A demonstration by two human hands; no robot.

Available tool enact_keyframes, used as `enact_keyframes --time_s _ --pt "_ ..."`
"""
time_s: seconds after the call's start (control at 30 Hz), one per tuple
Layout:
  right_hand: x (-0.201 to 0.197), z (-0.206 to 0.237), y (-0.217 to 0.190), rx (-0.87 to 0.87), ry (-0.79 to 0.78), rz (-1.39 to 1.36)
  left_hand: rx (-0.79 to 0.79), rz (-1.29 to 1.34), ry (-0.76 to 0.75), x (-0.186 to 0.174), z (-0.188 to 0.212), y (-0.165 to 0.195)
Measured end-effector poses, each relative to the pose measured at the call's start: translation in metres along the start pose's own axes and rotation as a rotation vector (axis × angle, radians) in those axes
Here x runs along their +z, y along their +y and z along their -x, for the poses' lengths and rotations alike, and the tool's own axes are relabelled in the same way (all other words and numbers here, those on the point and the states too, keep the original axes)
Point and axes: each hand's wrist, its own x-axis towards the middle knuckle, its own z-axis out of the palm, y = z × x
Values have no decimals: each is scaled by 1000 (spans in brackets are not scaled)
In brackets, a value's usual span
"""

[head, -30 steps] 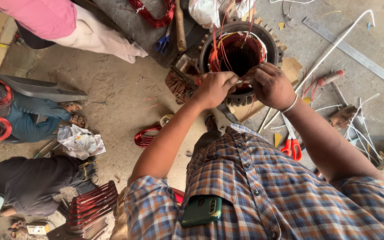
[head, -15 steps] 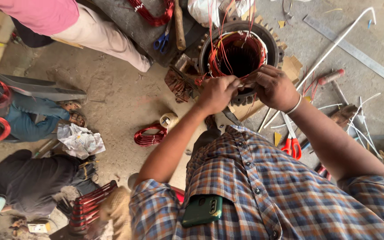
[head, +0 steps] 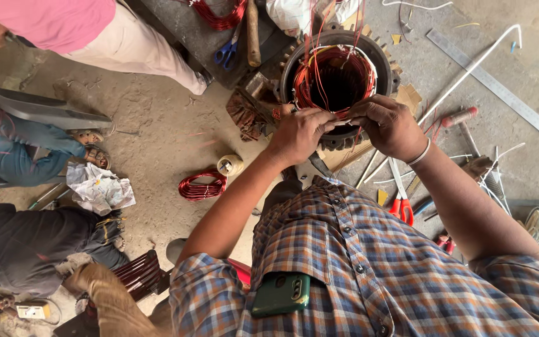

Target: The person winds copper wire into the slots of a motor stator, trims excess wire with pliers, and secures the ends with white plastic ties. They repeatedly insert ties, pull them tight, and cut off the excess to fasten the windings in place.

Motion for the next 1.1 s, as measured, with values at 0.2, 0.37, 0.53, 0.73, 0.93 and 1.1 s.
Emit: enact_keyframes --time_s 0.2,0.37,0.53,0.73,0.93,1.1 --pt "1 7 6 92 32 -34 -67 -8 -50 14 -13 13" --pt "0 8 9 62 14 -26 -7 -53 -8 21 -11 23" --pt "-11 -3 9 11 -4 -15 -46 -154 34 17 -14 35" --pt "-62 18 20 257 226 200 -182 -35 242 -46 31 4" --pt "-39 47 20 429 124 163 -353 -18 217 -79 61 -10" --pt "-15 40 -4 373 130 170 -366 -50 215 -83 57 -23"
